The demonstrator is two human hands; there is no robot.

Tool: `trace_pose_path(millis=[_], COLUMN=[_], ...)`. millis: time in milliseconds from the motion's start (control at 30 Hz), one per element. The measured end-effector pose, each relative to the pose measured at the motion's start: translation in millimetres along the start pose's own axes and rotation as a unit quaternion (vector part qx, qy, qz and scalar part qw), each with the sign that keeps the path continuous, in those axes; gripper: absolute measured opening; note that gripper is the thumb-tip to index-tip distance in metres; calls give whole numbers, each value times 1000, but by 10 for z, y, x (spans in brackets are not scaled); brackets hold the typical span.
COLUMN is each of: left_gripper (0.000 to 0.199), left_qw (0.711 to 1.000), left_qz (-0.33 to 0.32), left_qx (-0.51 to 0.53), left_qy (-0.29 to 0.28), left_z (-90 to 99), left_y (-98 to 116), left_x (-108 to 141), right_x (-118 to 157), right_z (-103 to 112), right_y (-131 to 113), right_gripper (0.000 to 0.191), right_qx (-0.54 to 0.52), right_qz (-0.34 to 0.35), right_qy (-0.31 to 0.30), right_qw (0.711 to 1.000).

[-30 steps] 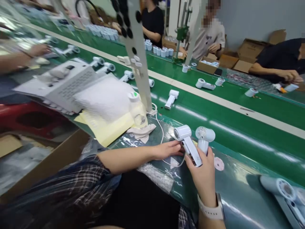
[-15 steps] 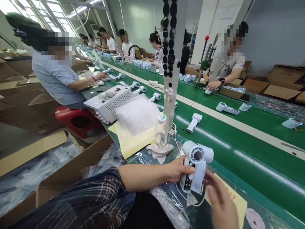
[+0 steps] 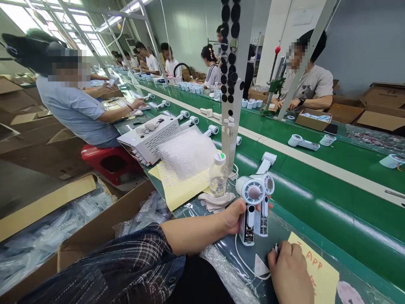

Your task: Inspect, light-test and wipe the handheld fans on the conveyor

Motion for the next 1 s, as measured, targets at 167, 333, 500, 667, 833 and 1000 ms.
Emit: trace_pose_path(millis=[167, 333, 500, 667, 833, 1000], left_gripper=[96, 106, 101, 96, 99, 97], left_qw=[1000, 1000, 999, 999, 995, 966], left_qz=[5, 11, -2, -20, -23, -3], left_qx=[-18, -9, -3, 1, -89, -258], left_qy=[8, 24, 39, 48, 29, -24], left_z=[7, 73, 22, -6, -85, -303], left_y=[32, 50, 135, 195, 133, 5], left_x=[-22, -46, -21, -16, 7, -6], right_x=[-19, 9, 62, 65, 72, 84], right_z=[-19, -14, 168, 300, 473, 416], right_y=[-72, -214, -437, -714, -599, -587], right_gripper=[34, 62, 49, 49, 60, 141], right_qx=[-252, -409, -424, -441, -517, -443], right_qz=[-70, -114, -121, -68, -80, -73], right_qy=[-136, -225, -217, -182, -22, 3], right_qw=[955, 877, 871, 876, 852, 893])
Point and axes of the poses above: each hand's wrist, its own x-axis away from the middle knuckle, its own z-axis out of the back of the hand, y = z × x, the point moved 7 cm from there along -x, towards the middle knuckle, and after that the axes turned 13 degrees about -y, right-handed, at the moved point
